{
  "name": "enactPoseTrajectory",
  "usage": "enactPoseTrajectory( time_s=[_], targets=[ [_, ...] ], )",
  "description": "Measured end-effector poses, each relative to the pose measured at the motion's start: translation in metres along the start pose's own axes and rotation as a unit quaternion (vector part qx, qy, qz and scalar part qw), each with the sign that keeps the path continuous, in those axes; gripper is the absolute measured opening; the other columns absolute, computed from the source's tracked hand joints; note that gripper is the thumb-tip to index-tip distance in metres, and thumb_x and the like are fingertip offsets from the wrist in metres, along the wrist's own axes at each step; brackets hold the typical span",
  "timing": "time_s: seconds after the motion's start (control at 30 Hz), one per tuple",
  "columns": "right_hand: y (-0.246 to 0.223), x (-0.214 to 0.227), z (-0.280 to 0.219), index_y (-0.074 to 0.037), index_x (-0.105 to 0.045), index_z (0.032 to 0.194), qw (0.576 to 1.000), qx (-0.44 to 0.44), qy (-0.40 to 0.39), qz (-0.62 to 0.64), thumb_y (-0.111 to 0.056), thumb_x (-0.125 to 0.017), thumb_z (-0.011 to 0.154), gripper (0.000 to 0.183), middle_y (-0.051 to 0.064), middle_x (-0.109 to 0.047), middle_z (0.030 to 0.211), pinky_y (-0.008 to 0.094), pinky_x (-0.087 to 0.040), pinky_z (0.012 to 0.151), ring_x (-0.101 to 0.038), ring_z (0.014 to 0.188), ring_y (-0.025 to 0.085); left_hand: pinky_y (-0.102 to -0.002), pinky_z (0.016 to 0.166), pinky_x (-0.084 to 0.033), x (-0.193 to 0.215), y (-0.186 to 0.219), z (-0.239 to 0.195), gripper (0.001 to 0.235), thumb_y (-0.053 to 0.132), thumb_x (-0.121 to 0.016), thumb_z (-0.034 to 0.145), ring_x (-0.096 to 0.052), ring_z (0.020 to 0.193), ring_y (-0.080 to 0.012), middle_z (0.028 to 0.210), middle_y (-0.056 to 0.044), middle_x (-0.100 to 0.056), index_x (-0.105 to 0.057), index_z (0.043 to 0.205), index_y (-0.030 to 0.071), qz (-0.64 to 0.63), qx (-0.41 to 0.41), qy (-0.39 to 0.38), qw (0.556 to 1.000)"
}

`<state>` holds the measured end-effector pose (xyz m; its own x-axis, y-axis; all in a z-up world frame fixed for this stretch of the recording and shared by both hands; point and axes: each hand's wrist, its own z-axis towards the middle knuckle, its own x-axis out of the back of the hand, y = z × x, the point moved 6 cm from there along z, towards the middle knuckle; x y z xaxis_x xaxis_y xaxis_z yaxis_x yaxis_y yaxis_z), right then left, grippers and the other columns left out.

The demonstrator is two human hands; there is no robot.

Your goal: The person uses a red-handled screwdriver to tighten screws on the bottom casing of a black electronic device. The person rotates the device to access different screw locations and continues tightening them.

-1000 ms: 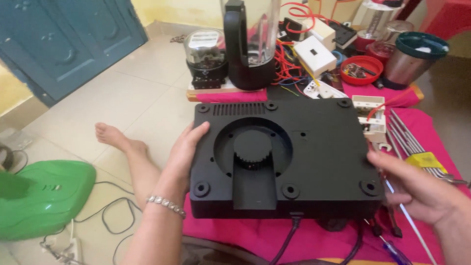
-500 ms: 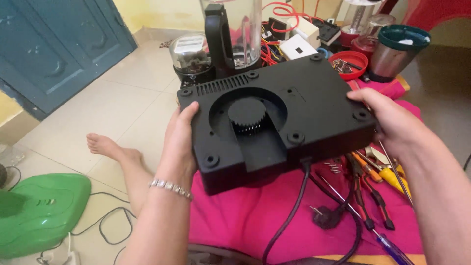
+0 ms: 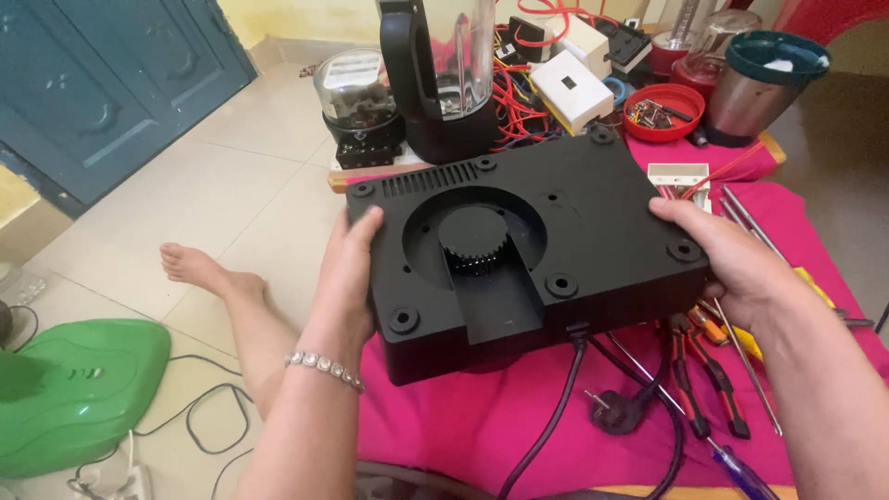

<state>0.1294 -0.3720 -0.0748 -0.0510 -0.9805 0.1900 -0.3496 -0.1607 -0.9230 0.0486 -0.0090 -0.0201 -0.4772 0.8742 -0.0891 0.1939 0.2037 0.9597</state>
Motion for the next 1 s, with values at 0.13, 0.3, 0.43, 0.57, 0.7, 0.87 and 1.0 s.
enactPoseTrajectory(
  time_s=[0.13,0.3,0.43,0.57,0.7,0.87,1.0],
  targets=[
    [-0.001,-0.005,-0.010,-0.005,-0.064,0.104,0.999,-0.004,-0.032,0.005,-0.046,-0.055,0.104,0.042,0.008,-0.055,0.076,0.028,-0.015,0.041,-0.032,0.049,0.012,-0.041,0.105,-0.046,-0.002,0.007,0.025,0.060,0.038,-0.041,0.095,-0.053,0.137,-0.0257,0.155,-0.012,-0.054,-0.047,0.152,0.020,0.023,-0.020,-0.022,0.999],
    [-0.010,-0.013,-0.024,-0.005,-0.067,0.125,0.999,-0.038,0.015,0.011,-0.042,-0.056,0.099,0.046,0.015,-0.069,0.111,0.032,-0.035,0.073,-0.055,0.090,0.022,-0.036,0.101,-0.052,0.007,0.003,0.046,0.058,0.038,-0.042,0.101,-0.062,0.120,-0.0209,0.137,-0.015,-0.061,-0.047,0.148,0.005,0.047,-0.021,0.021,0.998],
    [-0.018,-0.016,-0.026,-0.004,-0.065,0.129,0.999,-0.039,0.018,0.016,-0.038,-0.056,0.099,0.046,0.017,-0.070,0.121,0.033,-0.042,0.082,-0.060,0.100,0.023,-0.033,0.099,-0.052,0.014,-0.005,0.050,0.057,0.036,-0.044,0.101,-0.063,0.117,-0.0196,0.136,-0.015,-0.063,-0.047,0.148,0.004,0.034,-0.024,0.037,0.998],
    [-0.018,-0.014,-0.019,-0.007,-0.065,0.126,0.999,-0.027,0.001,-0.022,-0.055,-0.045,0.098,0.059,0.017,-0.068,0.122,0.035,-0.032,0.076,-0.054,0.094,0.026,-0.033,0.102,-0.051,0.018,-0.007,0.051,0.057,0.037,-0.045,0.100,-0.062,0.122,-0.0206,0.141,-0.014,-0.062,-0.049,0.147,0.005,0.013,-0.032,0.035,0.999],
    [0.014,0.014,0.005,-0.016,-0.052,0.079,1.000,-0.006,0.014,0.013,-0.065,-0.045,0.107,0.057,0.003,-0.048,0.068,0.030,-0.009,0.040,-0.023,0.047,0.012,-0.034,0.106,-0.049,0.021,-0.010,0.047,0.060,0.039,-0.045,0.100,-0.059,0.130,-0.0215,0.148,-0.014,-0.058,-0.047,0.150,0.007,0.010,-0.035,0.037,0.999],
    [0.055,0.033,0.008,0.007,-0.076,0.099,0.987,-0.044,0.040,-0.146,-0.010,-0.065,0.096,0.021,0.027,-0.070,0.077,0.030,-0.026,0.047,-0.047,0.053,0.021,-0.036,0.108,-0.050,0.018,-0.006,0.024,0.058,0.039,-0.039,0.103,-0.058,0.131,-0.0209,0.150,-0.011,-0.055,-0.042,0.154,0.012,0.028,-0.005,0.065,0.997],
    [0.058,0.021,0.004,-0.017,-0.081,0.120,0.889,-0.012,0.067,-0.453,-0.034,-0.077,0.083,0.041,0.015,-0.082,0.100,0.041,-0.056,0.083,-0.076,0.091,0.032,-0.035,0.106,-0.051,0.017,-0.003,0.020,0.056,0.037,-0.038,0.104,-0.060,0.128,-0.0208,0.146,-0.013,-0.058,-0.043,0.153,0.010,0.015,-0.002,0.070,0.997]
  ],
)
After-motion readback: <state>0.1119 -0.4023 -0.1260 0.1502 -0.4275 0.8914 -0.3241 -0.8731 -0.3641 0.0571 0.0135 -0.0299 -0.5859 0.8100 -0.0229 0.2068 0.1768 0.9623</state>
